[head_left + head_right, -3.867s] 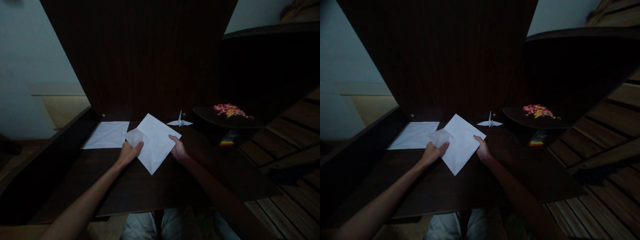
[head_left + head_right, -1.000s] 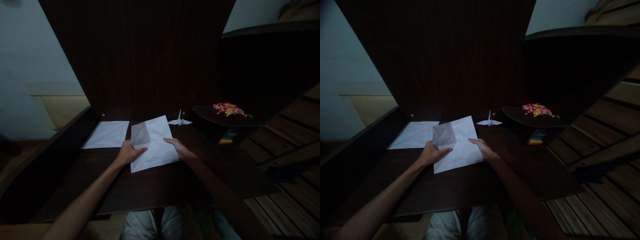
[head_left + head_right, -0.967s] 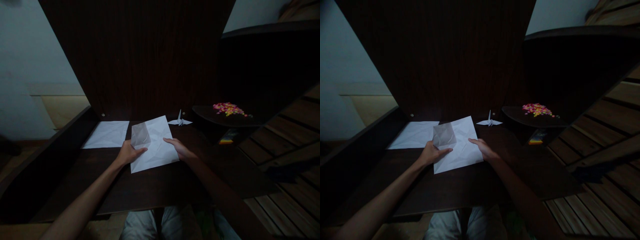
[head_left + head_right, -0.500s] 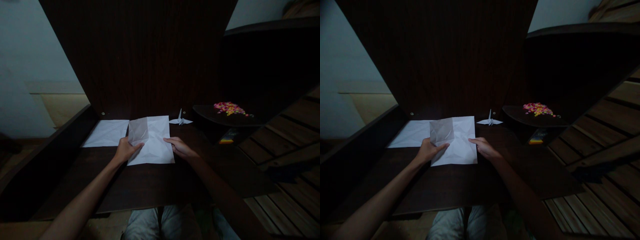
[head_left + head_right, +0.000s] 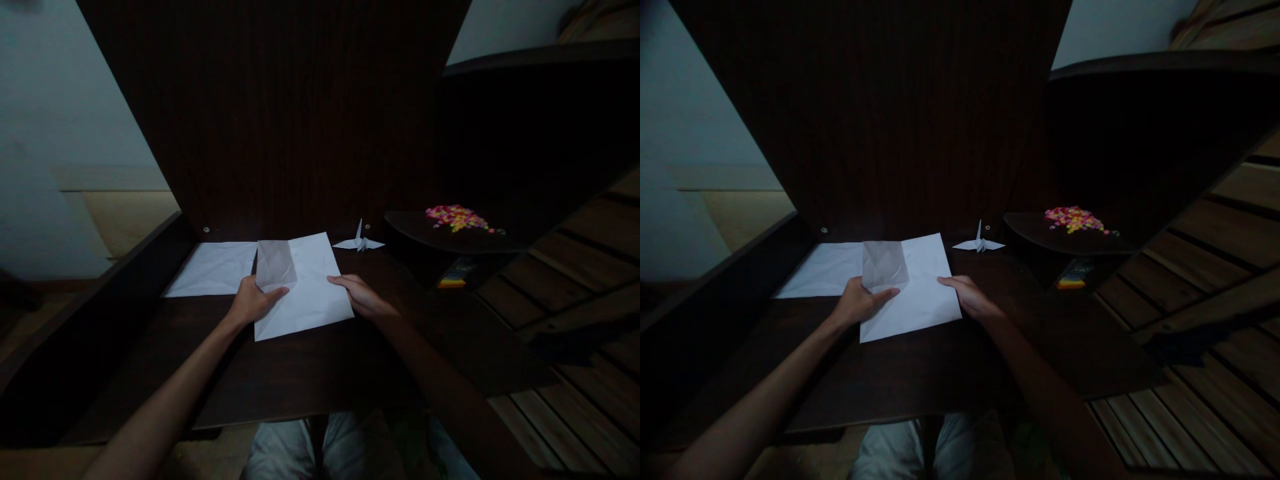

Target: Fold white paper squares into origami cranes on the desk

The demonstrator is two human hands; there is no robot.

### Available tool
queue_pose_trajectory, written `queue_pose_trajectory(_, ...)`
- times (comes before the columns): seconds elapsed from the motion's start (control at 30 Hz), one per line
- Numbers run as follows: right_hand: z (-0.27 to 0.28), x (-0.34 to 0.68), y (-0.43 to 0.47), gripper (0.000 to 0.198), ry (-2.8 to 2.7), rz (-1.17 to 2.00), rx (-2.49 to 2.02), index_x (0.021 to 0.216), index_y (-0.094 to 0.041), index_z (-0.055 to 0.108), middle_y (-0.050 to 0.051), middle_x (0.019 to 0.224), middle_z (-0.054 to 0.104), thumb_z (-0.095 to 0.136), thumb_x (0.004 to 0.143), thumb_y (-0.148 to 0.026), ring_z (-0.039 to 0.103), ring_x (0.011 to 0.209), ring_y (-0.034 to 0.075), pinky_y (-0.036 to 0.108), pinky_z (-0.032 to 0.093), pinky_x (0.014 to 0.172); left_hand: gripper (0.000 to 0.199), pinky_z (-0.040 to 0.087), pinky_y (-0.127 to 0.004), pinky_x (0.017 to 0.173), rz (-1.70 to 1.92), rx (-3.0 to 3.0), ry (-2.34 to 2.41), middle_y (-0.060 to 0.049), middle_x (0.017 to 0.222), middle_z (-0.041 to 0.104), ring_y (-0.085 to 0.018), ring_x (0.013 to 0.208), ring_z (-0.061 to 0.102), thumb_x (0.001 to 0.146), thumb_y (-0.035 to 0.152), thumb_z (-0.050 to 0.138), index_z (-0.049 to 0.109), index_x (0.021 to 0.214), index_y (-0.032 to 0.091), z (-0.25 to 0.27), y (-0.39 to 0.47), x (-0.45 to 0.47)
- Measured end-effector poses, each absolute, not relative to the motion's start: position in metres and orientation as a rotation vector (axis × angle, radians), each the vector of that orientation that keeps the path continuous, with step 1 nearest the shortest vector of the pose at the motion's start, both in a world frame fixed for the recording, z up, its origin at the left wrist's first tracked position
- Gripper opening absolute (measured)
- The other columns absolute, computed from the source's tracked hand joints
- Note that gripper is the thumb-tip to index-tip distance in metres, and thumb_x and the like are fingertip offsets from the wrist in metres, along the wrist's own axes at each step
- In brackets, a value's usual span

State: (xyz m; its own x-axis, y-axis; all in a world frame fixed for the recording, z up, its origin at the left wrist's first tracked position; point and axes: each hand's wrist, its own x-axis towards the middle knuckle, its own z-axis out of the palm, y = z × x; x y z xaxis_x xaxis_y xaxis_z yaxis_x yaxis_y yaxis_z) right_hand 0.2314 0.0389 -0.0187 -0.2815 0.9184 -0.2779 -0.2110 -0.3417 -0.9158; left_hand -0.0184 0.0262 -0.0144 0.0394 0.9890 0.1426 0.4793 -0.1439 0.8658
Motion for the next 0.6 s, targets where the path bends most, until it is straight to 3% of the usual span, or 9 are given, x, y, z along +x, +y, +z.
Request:
queue_pose_trajectory(0.2,-0.0222,0.2331,0.0380,0.030,-1.223,1.694,-1.080,0.087,-0.011,0.070,0.008,0.088,0.073,0.077,0.062,-0.025,0.067,0.074,0.019,0.029,0.053,0.069,0.033,0.055,-0.028,0.059,1.017,1.652,1.477,-0.010,0.080,0.073,-0.023,0.072,0.068,0.061,0.037,0.075,0.069,0.078,0.009,-0.0079,0.0236,-0.0167)
queue_pose_trajectory(0.3,-0.0219,0.2311,0.0379,0.054,-1.260,1.558,-1.028,0.107,-0.015,0.063,0.007,0.097,0.072,0.080,0.057,-0.021,0.068,0.081,0.020,0.030,0.054,0.071,0.034,0.056,-0.028,0.061,1.046,1.604,1.466,-0.010,0.084,0.073,-0.023,0.074,0.069,0.060,0.036,0.076,0.068,0.080,0.009,-0.0076,0.0243,-0.0164)
queue_pose_trajectory(0.4,-0.0200,0.2294,0.0369,0.091,-1.267,1.474,-1.002,0.139,-0.025,0.034,0.005,0.100,0.071,0.079,0.060,-0.022,0.069,0.076,0.020,0.031,0.056,0.067,0.036,0.057,-0.029,0.063,1.080,1.563,1.464,-0.011,0.088,0.073,-0.023,0.077,0.069,0.059,0.034,0.077,0.068,0.083,0.009,-0.0099,0.0268,-0.0174)
queue_pose_trajectory(0.47,-0.0187,0.2292,0.0357,0.103,-1.328,1.449,-0.954,0.146,-0.029,0.013,0.006,0.104,0.070,0.076,0.065,-0.023,0.069,0.074,0.019,0.031,0.056,0.067,0.038,0.057,-0.030,0.065,1.088,1.541,1.464,-0.012,0.089,0.073,-0.024,0.078,0.069,0.058,0.034,0.078,0.068,0.085,0.008,-0.0112,0.0285,-0.0185)
queue_pose_trajectory(0.53,-0.0179,0.2296,0.0346,0.098,-1.414,1.408,-0.913,0.146,-0.029,0.012,0.007,0.112,0.067,0.072,0.069,-0.023,0.068,0.078,0.018,0.031,0.056,0.071,0.038,0.057,-0.030,0.065,1.073,1.522,1.459,-0.012,0.090,0.073,-0.024,0.079,0.069,0.058,0.033,0.078,0.069,0.086,0.009,-0.0112,0.0294,-0.0194)
queue_pose_trajectory(0.6,-0.0176,0.2303,0.0340,0.080,-1.508,1.337,-0.924,0.141,-0.027,0.033,0.007,0.120,0.064,0.070,0.070,-0.022,0.067,0.088,0.018,0.031,0.054,0.078,0.037,0.057,-0.030,0.064,1.052,1.520,1.455,-0.011,0.089,0.073,-0.024,0.077,0.069,0.058,0.032,0.078,0.069,0.085,0.009,-0.0101,0.0294,-0.0200)
